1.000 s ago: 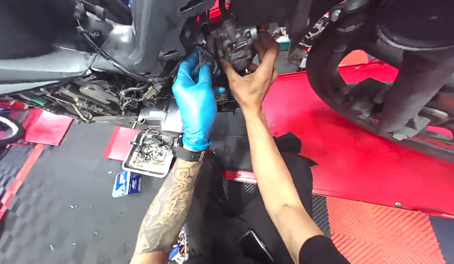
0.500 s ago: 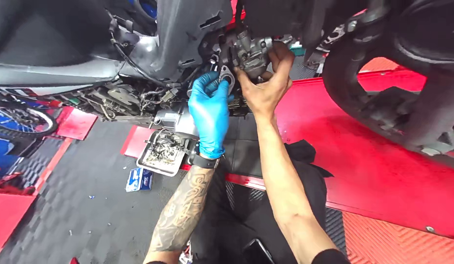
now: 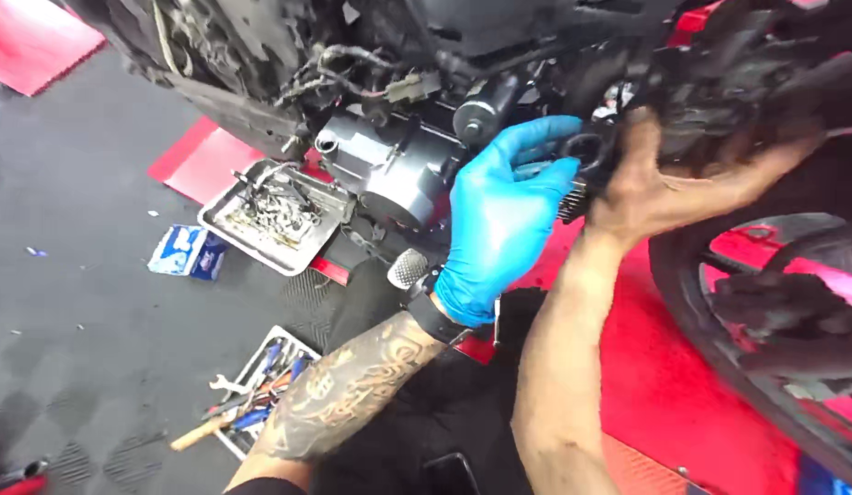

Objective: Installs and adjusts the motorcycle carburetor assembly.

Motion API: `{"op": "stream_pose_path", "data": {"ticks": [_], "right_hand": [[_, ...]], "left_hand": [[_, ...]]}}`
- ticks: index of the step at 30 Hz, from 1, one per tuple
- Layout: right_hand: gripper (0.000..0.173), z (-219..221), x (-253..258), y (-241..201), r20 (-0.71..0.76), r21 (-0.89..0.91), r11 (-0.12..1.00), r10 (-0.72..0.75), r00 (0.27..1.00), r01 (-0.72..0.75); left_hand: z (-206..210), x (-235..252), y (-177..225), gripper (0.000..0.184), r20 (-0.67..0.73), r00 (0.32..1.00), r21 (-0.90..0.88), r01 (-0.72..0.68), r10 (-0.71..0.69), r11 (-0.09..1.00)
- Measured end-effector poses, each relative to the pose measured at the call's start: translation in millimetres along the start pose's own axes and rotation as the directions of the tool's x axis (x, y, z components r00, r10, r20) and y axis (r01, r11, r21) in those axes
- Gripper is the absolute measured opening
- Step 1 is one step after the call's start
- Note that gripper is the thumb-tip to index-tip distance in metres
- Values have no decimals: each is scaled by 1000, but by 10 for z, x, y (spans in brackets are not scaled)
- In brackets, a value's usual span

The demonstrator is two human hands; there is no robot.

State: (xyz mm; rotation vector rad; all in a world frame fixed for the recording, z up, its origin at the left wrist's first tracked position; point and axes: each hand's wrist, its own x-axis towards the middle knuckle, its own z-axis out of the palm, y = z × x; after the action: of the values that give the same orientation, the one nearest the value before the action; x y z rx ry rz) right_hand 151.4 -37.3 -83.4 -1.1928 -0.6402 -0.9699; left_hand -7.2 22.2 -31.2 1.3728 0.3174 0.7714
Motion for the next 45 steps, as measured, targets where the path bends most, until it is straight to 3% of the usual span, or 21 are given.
{"op": "stream_pose_path", "data": {"ticks": [4, 7, 10, 16, 20, 25, 32, 37, 41, 45], "right_hand": [[79, 26, 15, 1, -10, -8, 1000, -28, 1000, 28], [70, 57, 7, 3, -34, 19, 999, -41, 999, 42], [66, 41, 1, 13, -30, -10, 999, -44, 999, 44], [69, 34, -2, 34, -28, 29, 999, -28, 999, 29], [73, 50, -3, 15, -45, 52, 999, 2, 999, 0], [76, 58, -19, 17, -64, 76, 996, 61, 996, -56], [71, 90, -49, 11, -127, 41, 996, 85, 988, -80], [74, 105, -59, -11, -141, -10, 994, 102, 985, -105], [73, 112, -72, -9, -146, -26, 992, 116, 982, -121], [72, 97, -74, -11, -107, -56, 992, 107, 988, -114]], "left_hand": [[66, 47, -5, 25, 26, 989, -203, 147, -145, 968], [165, 148, 27, 25, 83, 949, -415, 311, -304, 855], [214, 188, -14, 35, 143, 940, -450, 339, -309, 826], [260, 134, -80, 37, 79, 989, -288, 141, -123, 947], [298, 151, -87, 33, 31, 1000, -201, 5, 1, 980], [356, 245, -156, 27, 3, 977, 61, -214, 214, 975], [440, 311, -224, 23, -26, 882, 504, -395, 471, 768], [487, 413, -196, 36, 26, 803, 594, -492, 596, 637], [464, 429, -190, 28, 106, 764, 723, -498, 636, 479], [411, 465, -239, 28, 147, 742, 711, -539, 654, 452]]}}
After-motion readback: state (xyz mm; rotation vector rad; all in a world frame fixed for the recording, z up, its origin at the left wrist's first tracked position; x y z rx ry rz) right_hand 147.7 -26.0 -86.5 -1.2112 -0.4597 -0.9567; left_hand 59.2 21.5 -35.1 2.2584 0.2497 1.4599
